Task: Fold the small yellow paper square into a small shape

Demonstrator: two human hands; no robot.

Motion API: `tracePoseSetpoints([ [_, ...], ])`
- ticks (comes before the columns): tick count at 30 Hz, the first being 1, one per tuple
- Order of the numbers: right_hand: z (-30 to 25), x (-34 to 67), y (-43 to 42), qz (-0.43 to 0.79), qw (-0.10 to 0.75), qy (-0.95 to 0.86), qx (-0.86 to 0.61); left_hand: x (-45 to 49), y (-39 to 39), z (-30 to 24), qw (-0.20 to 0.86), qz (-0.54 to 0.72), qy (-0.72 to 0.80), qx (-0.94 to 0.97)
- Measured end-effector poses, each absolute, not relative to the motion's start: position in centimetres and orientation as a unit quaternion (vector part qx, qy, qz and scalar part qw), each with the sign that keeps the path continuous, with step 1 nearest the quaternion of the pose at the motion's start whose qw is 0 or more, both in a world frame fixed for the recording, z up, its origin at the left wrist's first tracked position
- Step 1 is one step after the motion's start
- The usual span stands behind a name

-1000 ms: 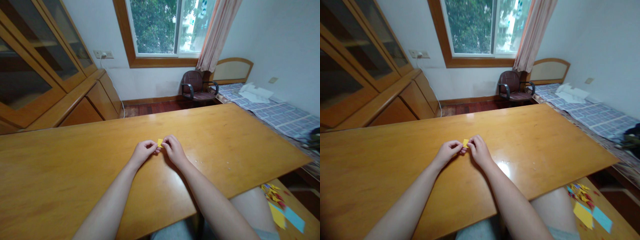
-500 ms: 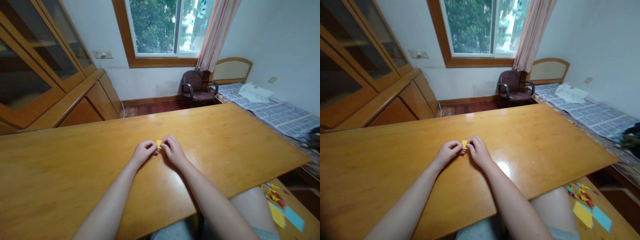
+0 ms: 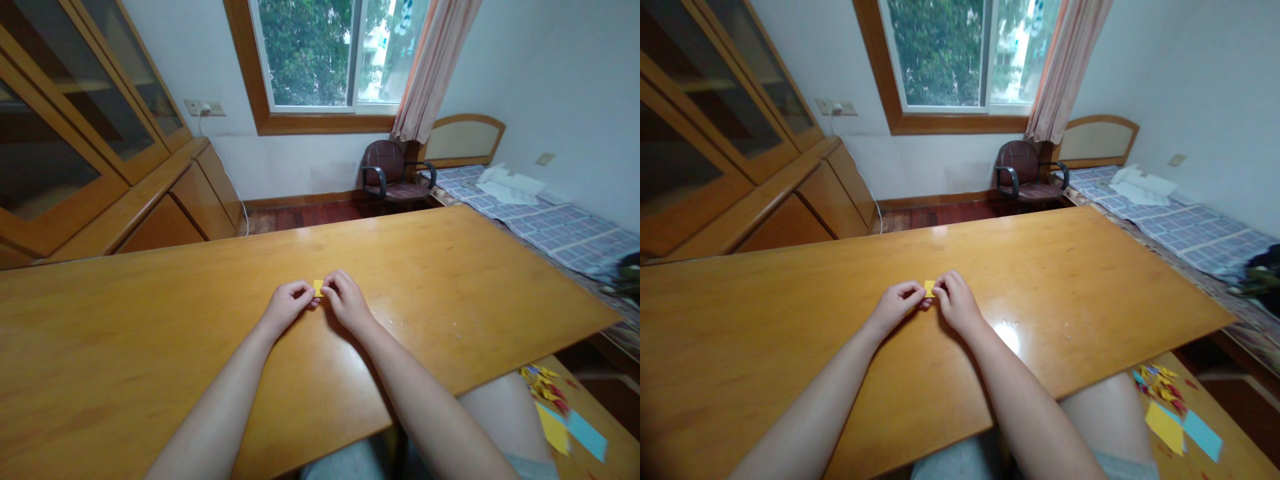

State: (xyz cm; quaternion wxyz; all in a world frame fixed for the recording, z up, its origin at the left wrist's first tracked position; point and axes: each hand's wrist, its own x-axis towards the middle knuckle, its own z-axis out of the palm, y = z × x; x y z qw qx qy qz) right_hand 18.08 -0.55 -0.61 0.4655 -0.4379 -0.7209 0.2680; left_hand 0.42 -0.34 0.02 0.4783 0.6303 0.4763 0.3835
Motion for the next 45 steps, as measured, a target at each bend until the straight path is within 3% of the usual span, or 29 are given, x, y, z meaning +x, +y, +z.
tracePoseSetpoints([
  [13,-0.7,18.1,-0.5,0.271,0.465,-0.716,-0.445,0.4,-0.2,-0.8,0.436,0.371,0.493,0.655],
  [36,-0.7,18.1,-0.4,0.287,0.484,-0.688,-0.459,0.4,-0.3,-0.6,0.527,0.385,0.495,0.574],
  [45,-1.8,17.5,0.2,0.483,0.546,-0.534,-0.428,0.4,-0.1,-0.6,0.553,0.395,0.492,0.545],
])
